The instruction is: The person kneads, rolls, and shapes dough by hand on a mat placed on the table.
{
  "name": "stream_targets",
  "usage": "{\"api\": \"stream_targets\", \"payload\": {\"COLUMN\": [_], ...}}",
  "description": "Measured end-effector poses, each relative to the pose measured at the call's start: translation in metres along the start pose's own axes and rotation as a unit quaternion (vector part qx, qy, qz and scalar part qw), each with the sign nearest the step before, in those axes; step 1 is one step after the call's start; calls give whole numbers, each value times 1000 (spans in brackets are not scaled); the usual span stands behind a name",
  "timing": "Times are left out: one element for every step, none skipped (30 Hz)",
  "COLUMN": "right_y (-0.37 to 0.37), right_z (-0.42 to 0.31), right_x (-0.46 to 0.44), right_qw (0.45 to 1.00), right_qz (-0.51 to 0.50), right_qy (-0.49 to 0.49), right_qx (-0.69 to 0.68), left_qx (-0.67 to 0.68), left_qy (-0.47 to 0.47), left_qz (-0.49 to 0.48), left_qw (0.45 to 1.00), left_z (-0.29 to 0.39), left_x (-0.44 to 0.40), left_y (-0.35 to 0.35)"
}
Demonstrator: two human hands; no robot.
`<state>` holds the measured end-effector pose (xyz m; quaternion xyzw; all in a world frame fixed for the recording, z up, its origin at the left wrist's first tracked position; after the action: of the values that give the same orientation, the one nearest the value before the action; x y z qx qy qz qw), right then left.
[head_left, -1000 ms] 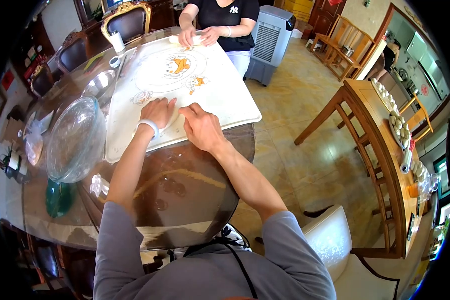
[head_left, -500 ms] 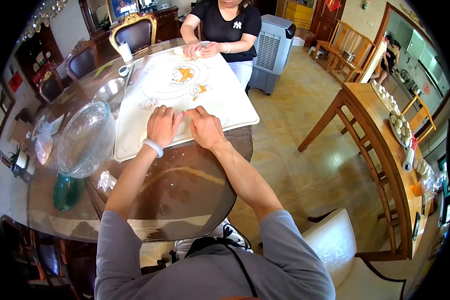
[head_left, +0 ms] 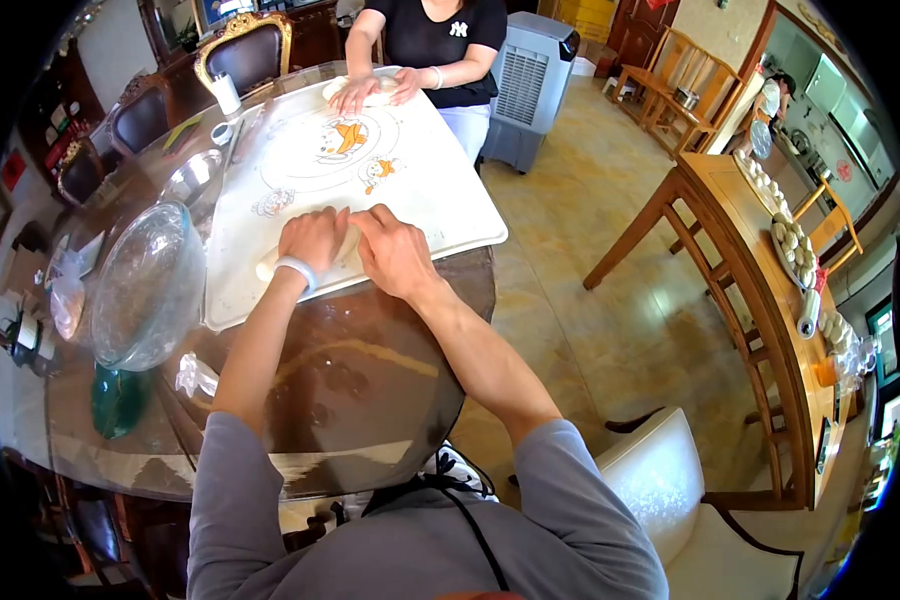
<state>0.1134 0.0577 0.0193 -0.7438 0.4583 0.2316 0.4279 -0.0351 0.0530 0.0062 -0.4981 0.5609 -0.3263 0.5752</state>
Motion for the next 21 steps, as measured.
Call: {"api": "stream_targets", "payload": {"right_y": [2,1,5,5,3,2,4,5,6,8,8,10,11,13,15,19,23,24,26,30,44], "right_z": [0,1,8,8,8,9,10,11,11,11,12,12,11,9,8,5,3,-2,-6,-11,3], "right_x": [0,0,1,3,4,7,8,8,8,9,9,8,7,7,8,9,10,10,9,8,6], "right_qw": [1000,1000,999,999,999,998,998,997,998,998,999,999,998,996,992,984,972,966,958,948,953], "right_qz": [-1,-1,-9,-13,-17,-21,-24,-28,-17,-8,-1,-23,-45,-68,-80,-90,-101,-103,-105,-110,-78], "right_qy": [-1,0,-2,-2,-3,10,20,27,25,21,17,31,45,59,85,112,139,145,150,154,79], "right_qx": [3,13,32,37,41,51,57,60,57,52,46,33,19,6,-49,-104,-158,-190,-222,-255,-282], "left_qx": [-2,2,9,17,37,53,90,124,137,150,163,187,210,233,307,376,444,561,665,753,791], "left_qy": [4,-2,-1,3,-16,-38,-43,-51,-70,-91,-115,-135,-157,-179,-197,-212,-225,-268,-305,-337,-332], "left_qz": [1,-1,-3,-4,-5,-6,14,34,69,104,139,151,162,174,228,279,327,276,218,157,133], "left_qw": [1000,1000,1000,1000,999,998,995,990,986,979,970,961,951,940,903,858,803,733,646,543,496], "left_z": [0,-2,-4,-5,-9,-16,-22,-27,-29,-34,-39,-46,-57,-66,-75,-81,-87,-86,-83,-77,-68], "left_x": [0,-1,-1,-4,-6,-6,-5,-1,4,10,14,16,18,21,21,19,18,16,15,16,15], "left_y": [-1,0,3,8,13,17,16,12,1,-11,-22,-29,-33,-35,-32,-26,-20,-15,-10,-4,0]}}
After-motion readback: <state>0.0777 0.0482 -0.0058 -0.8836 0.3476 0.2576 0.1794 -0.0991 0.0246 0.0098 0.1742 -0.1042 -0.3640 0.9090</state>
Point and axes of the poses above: each hand's wrist, its own x-axis away from the middle knuckle, its own y-axis out of the palm, z = x × y, the point moved 5 cm from there along -x, towards the middle knuckle, and after that the axes turned 11 degrees about -x, right-handed, at the moved point
